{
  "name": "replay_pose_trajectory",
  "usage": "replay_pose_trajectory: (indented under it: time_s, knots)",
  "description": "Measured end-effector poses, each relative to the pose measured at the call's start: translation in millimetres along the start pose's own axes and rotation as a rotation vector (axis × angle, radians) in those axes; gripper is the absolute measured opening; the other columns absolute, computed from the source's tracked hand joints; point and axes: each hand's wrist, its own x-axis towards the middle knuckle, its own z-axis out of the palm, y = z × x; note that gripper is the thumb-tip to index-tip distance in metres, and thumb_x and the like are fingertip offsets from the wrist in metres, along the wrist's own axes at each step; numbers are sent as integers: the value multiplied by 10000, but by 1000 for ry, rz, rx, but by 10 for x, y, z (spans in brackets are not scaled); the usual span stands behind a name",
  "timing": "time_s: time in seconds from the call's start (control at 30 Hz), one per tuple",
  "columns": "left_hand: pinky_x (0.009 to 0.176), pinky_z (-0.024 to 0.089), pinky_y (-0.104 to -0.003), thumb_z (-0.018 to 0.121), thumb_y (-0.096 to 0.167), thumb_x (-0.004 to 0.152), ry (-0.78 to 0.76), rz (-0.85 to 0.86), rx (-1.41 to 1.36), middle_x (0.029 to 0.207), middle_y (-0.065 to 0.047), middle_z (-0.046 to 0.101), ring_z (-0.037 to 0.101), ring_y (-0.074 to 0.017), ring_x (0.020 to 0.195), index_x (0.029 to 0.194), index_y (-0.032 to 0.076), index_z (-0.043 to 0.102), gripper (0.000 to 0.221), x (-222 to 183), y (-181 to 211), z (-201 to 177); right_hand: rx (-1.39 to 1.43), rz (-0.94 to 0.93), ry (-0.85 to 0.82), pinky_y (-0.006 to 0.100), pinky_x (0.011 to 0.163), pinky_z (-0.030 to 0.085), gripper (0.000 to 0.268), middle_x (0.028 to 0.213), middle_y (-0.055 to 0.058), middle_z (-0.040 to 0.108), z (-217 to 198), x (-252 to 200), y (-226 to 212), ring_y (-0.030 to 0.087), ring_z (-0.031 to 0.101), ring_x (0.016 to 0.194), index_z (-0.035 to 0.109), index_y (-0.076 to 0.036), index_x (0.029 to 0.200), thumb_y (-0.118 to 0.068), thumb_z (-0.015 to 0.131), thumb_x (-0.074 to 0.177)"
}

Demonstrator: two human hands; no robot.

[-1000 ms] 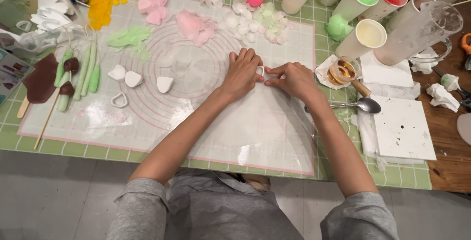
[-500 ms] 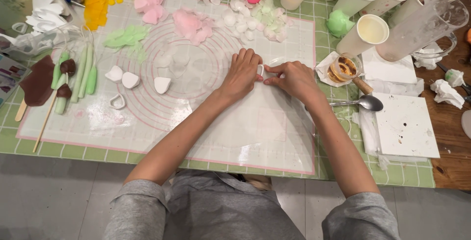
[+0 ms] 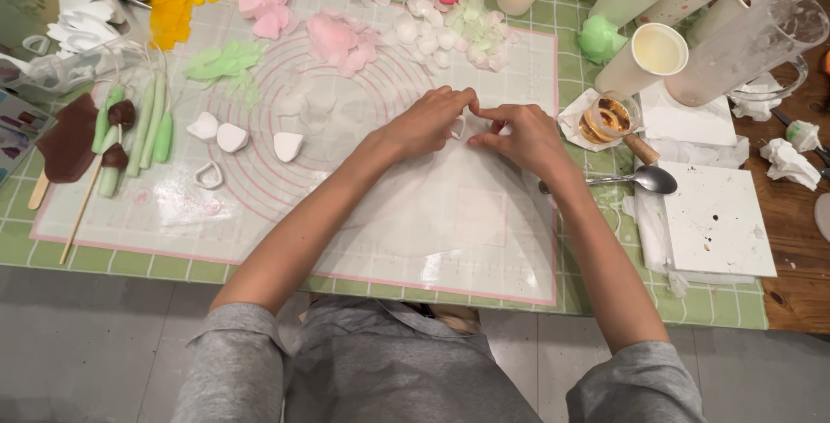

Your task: The recorder is manually shaping and assembling small white wax pieces into a specific form on a silicone mat.

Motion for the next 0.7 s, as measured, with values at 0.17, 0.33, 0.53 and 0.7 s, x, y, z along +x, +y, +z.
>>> replay_pose_trajectory:
  time_s: [0.17,0.33,0.53,0.7]
  knots:
    - [912,438,-468,649,-147,740,-35,-32,30,1062,-138,622,566,-356,1097,1195,91,479,542,-39,84,-23,82,30,-39,368,692,535,401,799,76,749,93,41,-23,224,691,706,813,-164,1074,-342,906,728]
    - [935,435,-458,610,-194,650,34,50,62,1085,-123,643,585,-359,1114,1161,85,461,601,-140,166,-16,116,-10,-49,367,698,536,304,808,71,759,201,86,-26,214,696,723,811,-105,972,-288,897,745]
    - [942,420,-455,615,-191,650,72,99,51,1067,-138,616,560,-373,1099,1145,70,450,584,-163,120,48,115,-83,-18,372,688,528,171,856,75,754,224,83,-40,232,670,693,817,-101,938,-198,841,799]
    - [932,440,-461,605,-175,700,86,66,12,1051,-130,611,561,-364,1098,1170,89,437,565,-193,160,21,113,-80,-27,364,660,526,132,860,66,756,241,90,-50,212,670,675,813,-86,922,-174,805,824]
